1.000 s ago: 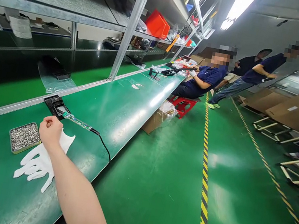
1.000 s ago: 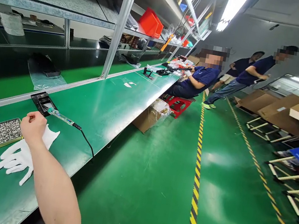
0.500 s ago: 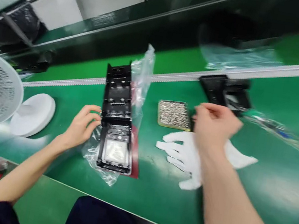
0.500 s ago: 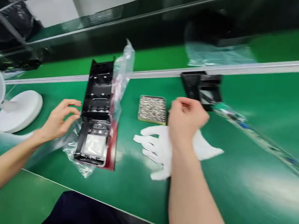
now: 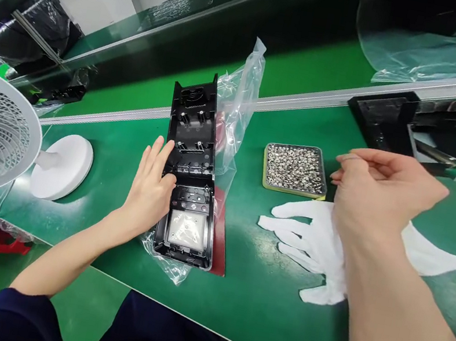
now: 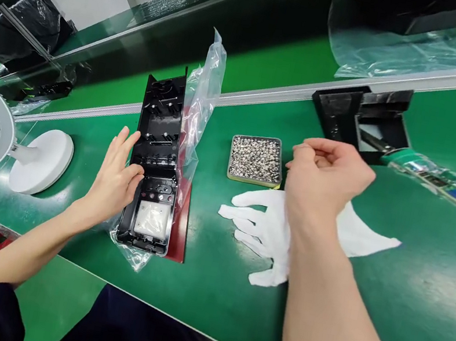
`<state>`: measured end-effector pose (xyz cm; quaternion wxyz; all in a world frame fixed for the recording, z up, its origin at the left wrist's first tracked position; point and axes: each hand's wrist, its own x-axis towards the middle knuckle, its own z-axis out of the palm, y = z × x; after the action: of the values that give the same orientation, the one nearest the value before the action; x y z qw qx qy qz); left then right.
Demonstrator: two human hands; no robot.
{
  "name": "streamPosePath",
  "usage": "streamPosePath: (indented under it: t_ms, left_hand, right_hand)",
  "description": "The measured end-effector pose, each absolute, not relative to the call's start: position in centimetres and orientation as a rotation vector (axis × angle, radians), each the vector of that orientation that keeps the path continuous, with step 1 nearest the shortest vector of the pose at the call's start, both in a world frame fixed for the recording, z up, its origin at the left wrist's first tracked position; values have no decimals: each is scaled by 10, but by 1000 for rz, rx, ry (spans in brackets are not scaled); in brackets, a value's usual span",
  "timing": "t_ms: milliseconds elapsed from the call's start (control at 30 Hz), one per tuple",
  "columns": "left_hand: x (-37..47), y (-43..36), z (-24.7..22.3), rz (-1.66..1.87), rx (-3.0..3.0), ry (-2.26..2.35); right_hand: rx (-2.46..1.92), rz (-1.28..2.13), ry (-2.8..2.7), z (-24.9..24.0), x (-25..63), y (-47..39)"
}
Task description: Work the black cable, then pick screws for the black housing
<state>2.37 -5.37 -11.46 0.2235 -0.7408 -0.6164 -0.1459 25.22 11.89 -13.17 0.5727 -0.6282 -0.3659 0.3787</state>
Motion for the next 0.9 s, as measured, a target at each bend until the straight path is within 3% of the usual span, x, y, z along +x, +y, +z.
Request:
streamPosePath:
  t_ms: [233, 900]
  left_hand:
    - [30, -50, -122, -228, -2011, -1764]
    - [29, -66, -117, -353, -2031, -1803]
  right_hand:
    - [-1456, 902, -869, -130, 254, 114]
    - [-1456, 882, -910, -133, 257, 114]
